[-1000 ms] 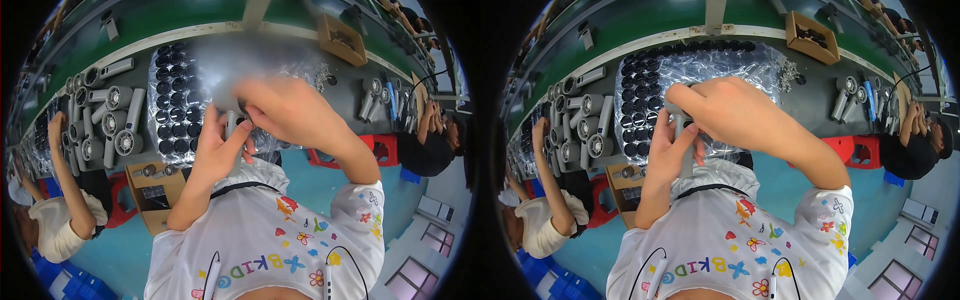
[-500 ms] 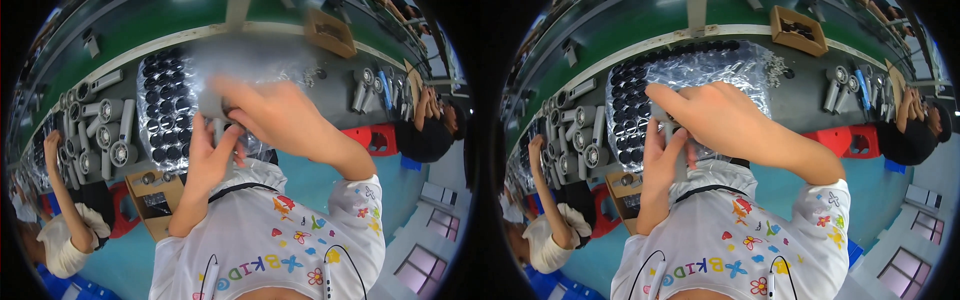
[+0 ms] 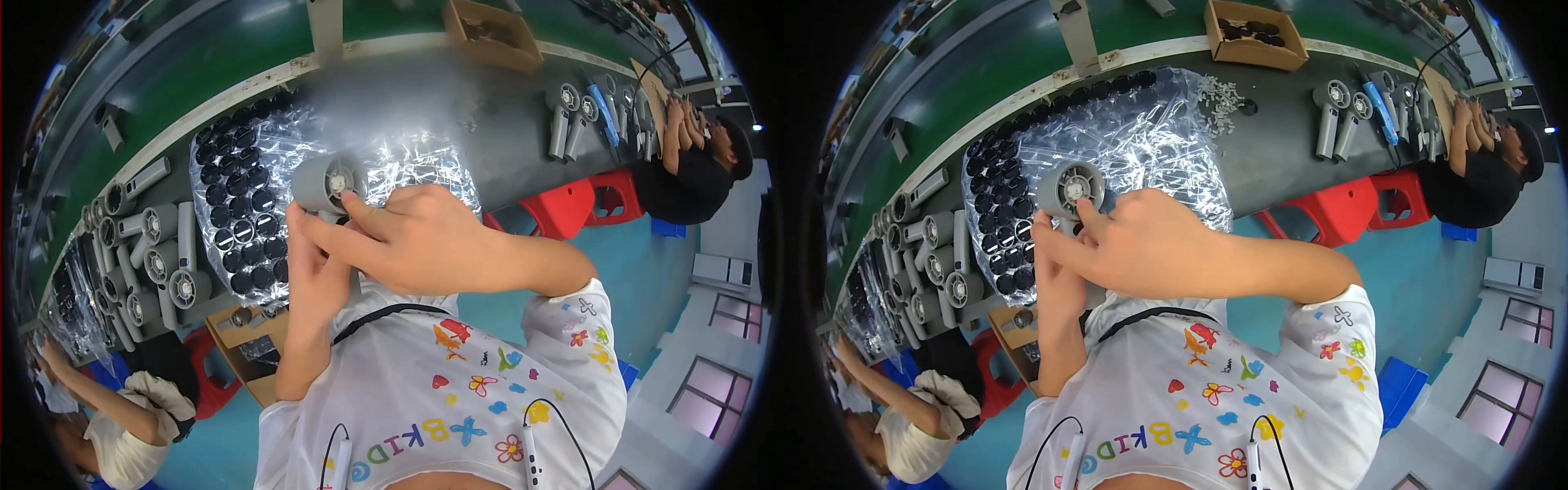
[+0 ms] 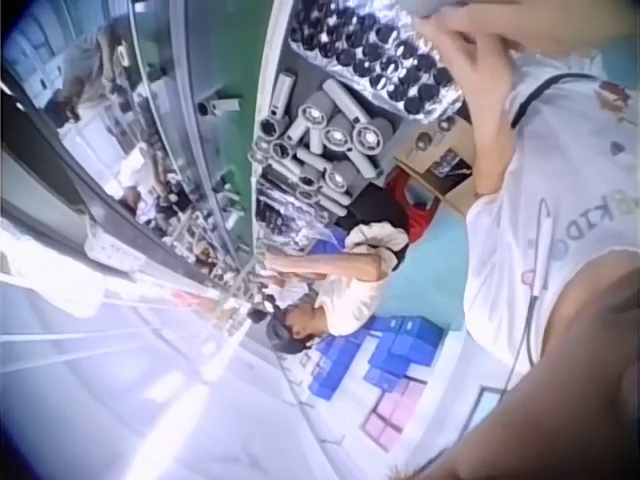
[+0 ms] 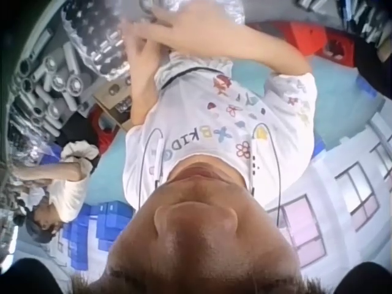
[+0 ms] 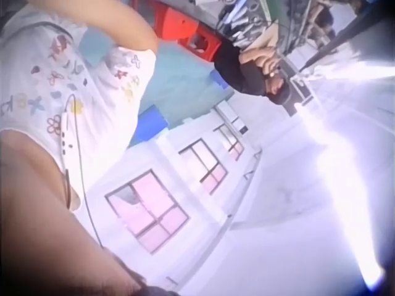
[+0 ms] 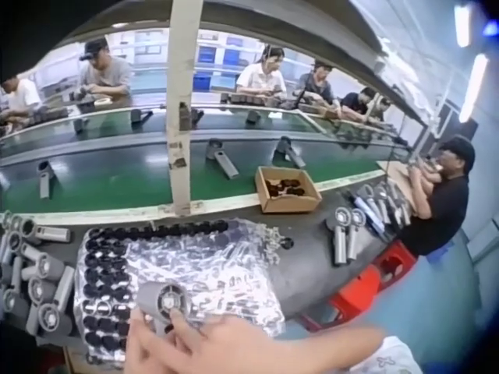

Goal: The person assembles internal mechanical components and plastic parts into a grey cylindrical housing by hand.

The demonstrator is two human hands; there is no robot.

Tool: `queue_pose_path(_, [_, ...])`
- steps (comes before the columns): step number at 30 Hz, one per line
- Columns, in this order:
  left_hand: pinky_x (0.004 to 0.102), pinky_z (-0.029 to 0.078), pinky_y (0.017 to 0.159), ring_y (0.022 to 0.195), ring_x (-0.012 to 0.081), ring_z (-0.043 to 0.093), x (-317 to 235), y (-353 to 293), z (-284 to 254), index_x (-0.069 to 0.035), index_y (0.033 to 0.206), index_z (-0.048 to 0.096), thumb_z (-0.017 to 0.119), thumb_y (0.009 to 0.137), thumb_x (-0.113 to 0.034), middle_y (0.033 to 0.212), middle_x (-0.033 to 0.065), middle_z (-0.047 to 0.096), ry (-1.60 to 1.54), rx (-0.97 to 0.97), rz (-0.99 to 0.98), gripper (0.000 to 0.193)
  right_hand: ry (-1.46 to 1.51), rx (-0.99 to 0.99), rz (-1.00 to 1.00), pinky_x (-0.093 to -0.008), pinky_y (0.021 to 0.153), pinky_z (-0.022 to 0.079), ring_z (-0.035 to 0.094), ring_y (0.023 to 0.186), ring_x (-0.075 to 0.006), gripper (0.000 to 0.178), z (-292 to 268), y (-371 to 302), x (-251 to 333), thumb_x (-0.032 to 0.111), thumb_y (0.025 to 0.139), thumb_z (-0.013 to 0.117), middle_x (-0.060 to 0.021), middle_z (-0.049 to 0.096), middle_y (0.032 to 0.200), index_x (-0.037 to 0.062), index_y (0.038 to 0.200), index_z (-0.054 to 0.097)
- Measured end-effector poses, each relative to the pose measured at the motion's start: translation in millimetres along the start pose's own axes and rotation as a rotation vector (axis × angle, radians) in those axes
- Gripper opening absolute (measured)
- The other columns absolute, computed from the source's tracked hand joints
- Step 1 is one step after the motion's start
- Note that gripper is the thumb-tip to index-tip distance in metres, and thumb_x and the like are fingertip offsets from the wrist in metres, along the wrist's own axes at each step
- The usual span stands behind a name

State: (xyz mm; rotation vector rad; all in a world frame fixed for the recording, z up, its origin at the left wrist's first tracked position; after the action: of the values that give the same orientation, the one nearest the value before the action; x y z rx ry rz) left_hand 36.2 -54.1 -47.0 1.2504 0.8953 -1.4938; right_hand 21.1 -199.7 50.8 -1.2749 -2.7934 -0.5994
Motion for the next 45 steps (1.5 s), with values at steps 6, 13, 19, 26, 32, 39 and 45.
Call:
queue_pose_path(6, [0.0351, 0.058, 0.065, 0.069, 0.0227, 0.067, -15, 11, -2, 0.001, 0.131, 0.046, 0.064, 0.091, -0.003, 0.093, 0.0155, 0.066, -0.435, 0.038, -0.303, 0.044, 0.327, -0.279, 0.348, -0.0278, 0.058, 0.055, 0.069, 0.062, -0.0172, 0.034, -33, -23, -46, 0.011, 0.082, 0.068, -0.0068, 0.076, 0.091, 0.0068, 0.116, 0.072])
queue_pose_path(13, [0.0398, 0.059, 0.068, 0.076, 0.0247, 0.065, 1, 21, -8, 0.002, 0.128, 0.049, 0.061, 0.088, -0.008, 0.096, 0.0177, 0.065, -0.534, 0.016, -0.354, 0.044, -0.022, -0.379, 0.838, -0.0354, 0.076, 0.056, 0.071, 0.082, -0.0247, 0.024, 3, -120, -195, 0.019, 0.083, 0.074, -0.0138, 0.073, 0.094, 0.0042, 0.102, 0.073])
queue_pose_path(19, [0.0392, 0.059, 0.068, 0.076, 0.0238, 0.066, 5, 24, -10, 0.001, 0.128, 0.049, 0.061, 0.091, -0.008, 0.095, 0.0161, 0.065, -0.543, 0.015, -0.363, 0.041, 0.038, -0.226, 0.75, -0.0371, 0.071, 0.054, 0.068, 0.081, -0.0285, 0.01, 20, -137, -211, 0.007, 0.085, 0.074, -0.0133, 0.065, 0.108, 0.0006, 0.091, 0.067])
queue_pose_path(26, [0.0369, 0.058, 0.068, 0.075, 0.0215, 0.066, 7, 24, -7, 0.001, 0.129, 0.048, 0.061, 0.091, -0.009, 0.095, 0.015, 0.065, -0.526, 0.039, -0.361, 0.041, 0.672, -0.114, 1.055, -0.0289, 0.071, 0.053, 0.067, 0.088, -0.0149, 0.025, 0, -133, -226, 0.023, 0.1, 0.061, -0.0041, 0.069, 0.094, 0.0043, 0.117, 0.062])
queue_pose_path(32, [0.0378, 0.057, 0.068, 0.074, 0.0216, 0.064, 8, 19, -10, 0.001, 0.13, 0.049, 0.06, 0.091, -0.007, 0.094, 0.0152, 0.064, -0.549, 0.011, -0.359, 0.041, 1.415, -0.349, 1.133, -0.0336, 0.072, 0.059, 0.071, 0.079, -0.0217, 0.028, 6, -117, -224, 0.017, 0.099, 0.064, -0.0098, 0.068, 0.102, 0.0012, 0.122, 0.059])
queue_pose_path(39, [0.0365, 0.057, 0.068, 0.074, 0.0205, 0.064, 1, 21, -6, 0.001, 0.131, 0.049, 0.061, 0.092, -0.009, 0.094, 0.0142, 0.064, -0.526, 0.042, -0.347, 0.042, 1.93, -0.456, 0.688, -0.0292, 0.074, 0.06, 0.067, 0.079, -0.0151, 0.028, 18, -95, -198, 0.011, 0.102, 0.056, -0.0119, 0.068, 0.103, -0.004, 0.125, 0.062])
queue_pose_path(45, [0.0346, 0.057, 0.068, 0.074, 0.0191, 0.064, 0, 19, -8, 0.0, 0.13, 0.049, 0.061, 0.093, -0.01, 0.094, 0.0131, 0.064, -0.525, 0.038, -0.33, 0.041, 1.819, -0.419, 0.719, -0.028, 0.07, 0.059, 0.062, 0.076, -0.0134, 0.038, 10, -41, -147, 0.015, 0.102, 0.058, -0.0087, 0.066, 0.1, -0.0071, 0.133, 0.059])
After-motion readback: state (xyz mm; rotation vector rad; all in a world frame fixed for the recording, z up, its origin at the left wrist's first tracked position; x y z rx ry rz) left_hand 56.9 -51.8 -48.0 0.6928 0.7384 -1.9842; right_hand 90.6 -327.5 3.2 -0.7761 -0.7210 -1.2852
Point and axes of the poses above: each hand's wrist, its own y-axis towards the middle knuckle, its own z-axis out of the palm, x = y × z, the point moved 3 cm from there along y, towards the middle knuckle
